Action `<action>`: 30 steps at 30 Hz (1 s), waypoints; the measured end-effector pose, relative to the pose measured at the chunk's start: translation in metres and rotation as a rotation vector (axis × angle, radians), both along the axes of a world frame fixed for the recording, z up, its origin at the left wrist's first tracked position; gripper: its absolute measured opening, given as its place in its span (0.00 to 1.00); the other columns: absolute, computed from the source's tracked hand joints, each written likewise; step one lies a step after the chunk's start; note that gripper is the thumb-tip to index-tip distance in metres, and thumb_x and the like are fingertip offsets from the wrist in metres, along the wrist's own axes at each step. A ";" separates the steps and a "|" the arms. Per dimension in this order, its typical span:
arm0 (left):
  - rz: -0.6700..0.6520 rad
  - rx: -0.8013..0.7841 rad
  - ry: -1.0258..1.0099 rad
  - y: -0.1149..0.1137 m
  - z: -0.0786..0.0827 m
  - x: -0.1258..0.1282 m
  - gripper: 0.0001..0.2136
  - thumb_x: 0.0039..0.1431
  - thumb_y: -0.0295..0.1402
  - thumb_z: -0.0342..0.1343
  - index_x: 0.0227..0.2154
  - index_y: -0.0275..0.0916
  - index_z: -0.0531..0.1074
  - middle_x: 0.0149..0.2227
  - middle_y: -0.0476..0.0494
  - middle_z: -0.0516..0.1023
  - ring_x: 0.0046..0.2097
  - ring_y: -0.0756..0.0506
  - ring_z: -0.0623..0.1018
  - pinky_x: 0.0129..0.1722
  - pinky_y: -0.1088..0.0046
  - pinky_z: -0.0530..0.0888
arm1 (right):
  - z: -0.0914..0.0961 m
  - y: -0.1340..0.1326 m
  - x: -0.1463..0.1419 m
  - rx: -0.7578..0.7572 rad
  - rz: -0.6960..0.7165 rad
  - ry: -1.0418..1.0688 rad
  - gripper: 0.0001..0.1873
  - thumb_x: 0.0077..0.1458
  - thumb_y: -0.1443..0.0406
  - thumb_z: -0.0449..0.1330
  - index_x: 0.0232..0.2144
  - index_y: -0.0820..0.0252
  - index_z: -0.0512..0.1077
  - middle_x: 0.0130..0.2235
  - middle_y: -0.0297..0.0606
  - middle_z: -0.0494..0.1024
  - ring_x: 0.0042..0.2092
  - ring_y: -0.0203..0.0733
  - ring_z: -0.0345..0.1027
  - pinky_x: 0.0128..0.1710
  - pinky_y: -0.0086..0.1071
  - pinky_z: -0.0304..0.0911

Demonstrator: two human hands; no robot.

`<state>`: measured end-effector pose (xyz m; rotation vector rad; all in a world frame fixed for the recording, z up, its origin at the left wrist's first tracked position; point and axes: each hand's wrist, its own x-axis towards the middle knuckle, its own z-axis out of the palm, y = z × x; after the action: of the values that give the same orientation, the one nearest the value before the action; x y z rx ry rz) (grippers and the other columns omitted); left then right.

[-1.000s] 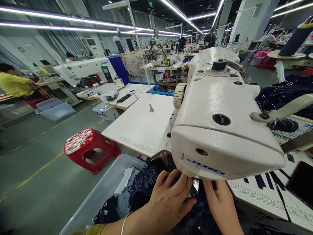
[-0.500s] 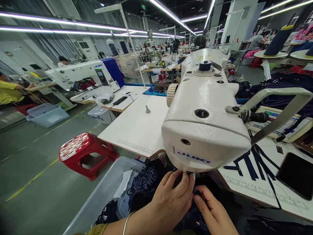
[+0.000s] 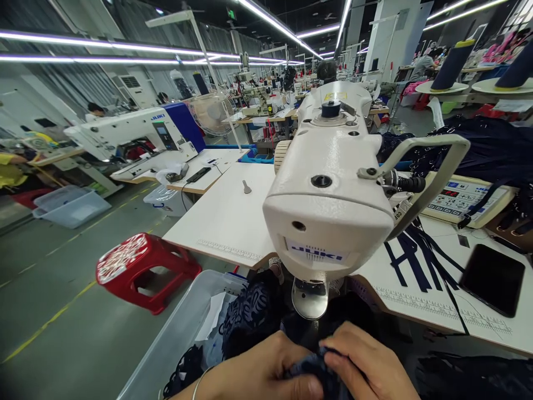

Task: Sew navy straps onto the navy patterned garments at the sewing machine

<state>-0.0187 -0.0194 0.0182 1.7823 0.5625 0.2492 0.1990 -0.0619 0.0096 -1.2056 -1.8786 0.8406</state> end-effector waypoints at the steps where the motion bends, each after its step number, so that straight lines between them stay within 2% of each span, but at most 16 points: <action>1: 0.052 -0.081 -0.015 0.001 -0.001 -0.001 0.25 0.65 0.53 0.44 0.21 0.39 0.54 0.21 0.56 0.52 0.23 0.55 0.54 0.20 0.79 0.54 | -0.002 0.005 -0.004 0.101 -0.057 -0.060 0.10 0.63 0.62 0.53 0.38 0.51 0.76 0.30 0.35 0.78 0.30 0.38 0.74 0.29 0.25 0.71; 4: 0.262 -0.166 -0.029 0.006 -0.010 0.000 0.26 0.64 0.56 0.43 0.21 0.40 0.50 0.21 0.56 0.49 0.24 0.55 0.51 0.21 0.77 0.51 | -0.016 0.024 -0.016 0.515 -0.204 -0.272 0.10 0.62 0.66 0.54 0.40 0.55 0.76 0.31 0.37 0.80 0.31 0.40 0.74 0.31 0.29 0.69; 6: 0.369 -0.188 -0.014 0.010 -0.017 0.001 0.25 0.64 0.56 0.42 0.22 0.41 0.50 0.21 0.56 0.49 0.24 0.54 0.51 0.21 0.77 0.52 | -0.024 0.035 -0.022 0.733 -0.262 -0.447 0.11 0.62 0.69 0.54 0.39 0.57 0.77 0.30 0.37 0.80 0.31 0.41 0.73 0.31 0.31 0.67; 8: 0.456 -0.109 0.030 0.012 -0.023 0.002 0.23 0.66 0.51 0.42 0.22 0.40 0.52 0.21 0.56 0.51 0.24 0.54 0.54 0.22 0.77 0.56 | -0.026 0.044 -0.026 0.841 -0.273 -0.585 0.12 0.61 0.72 0.54 0.38 0.60 0.77 0.30 0.38 0.80 0.31 0.41 0.72 0.33 0.33 0.66; 9: 0.513 0.022 0.061 0.013 -0.024 0.001 0.21 0.67 0.48 0.43 0.22 0.40 0.56 0.22 0.55 0.55 0.24 0.53 0.58 0.24 0.77 0.59 | -0.025 0.046 -0.026 0.850 -0.266 -0.627 0.12 0.61 0.73 0.54 0.37 0.61 0.77 0.30 0.38 0.80 0.31 0.41 0.72 0.34 0.34 0.65; 11: 0.660 0.464 0.131 0.013 -0.025 0.000 0.15 0.67 0.40 0.45 0.28 0.37 0.66 0.28 0.48 0.68 0.31 0.48 0.69 0.33 0.73 0.68 | -0.023 0.048 -0.027 0.807 -0.273 -0.661 0.10 0.62 0.71 0.54 0.36 0.62 0.76 0.30 0.38 0.79 0.32 0.43 0.71 0.36 0.36 0.64; 13: 0.710 0.963 0.157 0.013 -0.025 -0.002 0.09 0.67 0.32 0.46 0.42 0.36 0.71 0.43 0.38 0.74 0.46 0.43 0.73 0.47 0.66 0.70 | -0.023 0.047 -0.027 0.741 -0.322 -0.646 0.09 0.63 0.67 0.55 0.35 0.62 0.75 0.31 0.40 0.78 0.33 0.44 0.71 0.37 0.37 0.63; 14: 0.659 1.136 0.145 0.012 -0.025 -0.003 0.12 0.66 0.28 0.46 0.49 0.36 0.69 0.49 0.37 0.73 0.53 0.43 0.70 0.53 0.64 0.67 | -0.024 0.045 -0.026 0.716 -0.365 -0.634 0.08 0.63 0.66 0.56 0.36 0.62 0.75 0.31 0.40 0.78 0.33 0.45 0.71 0.36 0.37 0.63; 16: 0.456 1.316 0.146 0.012 -0.025 -0.004 0.17 0.67 0.26 0.45 0.56 0.38 0.65 0.55 0.41 0.71 0.59 0.46 0.66 0.60 0.66 0.60 | -0.031 0.040 -0.024 0.698 -0.435 -0.600 0.07 0.62 0.66 0.57 0.39 0.61 0.74 0.30 0.40 0.77 0.33 0.45 0.71 0.33 0.36 0.62; 18: 0.292 1.361 0.188 0.011 -0.026 -0.003 0.17 0.69 0.27 0.45 0.59 0.41 0.64 0.57 0.46 0.70 0.61 0.48 0.64 0.61 0.68 0.58 | -0.039 0.035 -0.023 0.669 -0.455 -0.535 0.09 0.62 0.68 0.57 0.44 0.58 0.74 0.30 0.38 0.76 0.32 0.43 0.71 0.31 0.34 0.62; 19: 0.261 1.361 0.226 0.011 -0.026 -0.002 0.18 0.69 0.29 0.45 0.59 0.43 0.63 0.58 0.48 0.69 0.61 0.48 0.63 0.60 0.68 0.58 | -0.042 0.033 -0.022 0.633 -0.442 -0.476 0.10 0.62 0.68 0.57 0.45 0.57 0.73 0.31 0.37 0.77 0.33 0.43 0.72 0.31 0.33 0.64; 23: 0.266 1.350 0.339 0.010 -0.027 0.004 0.19 0.70 0.33 0.44 0.62 0.47 0.60 0.59 0.50 0.68 0.60 0.47 0.64 0.54 0.66 0.61 | -0.053 0.032 -0.020 0.360 -0.403 -0.159 0.11 0.64 0.65 0.53 0.46 0.52 0.71 0.38 0.36 0.79 0.40 0.41 0.75 0.40 0.31 0.69; 27: 0.295 1.355 0.375 0.010 -0.025 0.010 0.17 0.70 0.34 0.44 0.60 0.45 0.63 0.58 0.49 0.69 0.58 0.46 0.65 0.51 0.66 0.61 | -0.053 0.039 -0.019 0.023 -0.550 0.054 0.10 0.61 0.56 0.55 0.37 0.54 0.69 0.29 0.33 0.75 0.31 0.41 0.73 0.28 0.29 0.68; 30: 0.364 1.373 0.384 0.010 -0.025 0.016 0.16 0.70 0.35 0.45 0.58 0.45 0.65 0.55 0.49 0.71 0.55 0.45 0.67 0.50 0.65 0.60 | -0.052 0.047 -0.016 -0.067 -0.585 0.095 0.12 0.59 0.53 0.56 0.32 0.54 0.64 0.26 0.31 0.70 0.28 0.39 0.70 0.25 0.28 0.65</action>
<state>-0.0024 -0.0094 -0.0070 3.0762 1.1504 0.6534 0.1827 -0.0152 -0.0421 -1.6125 -1.3164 0.6199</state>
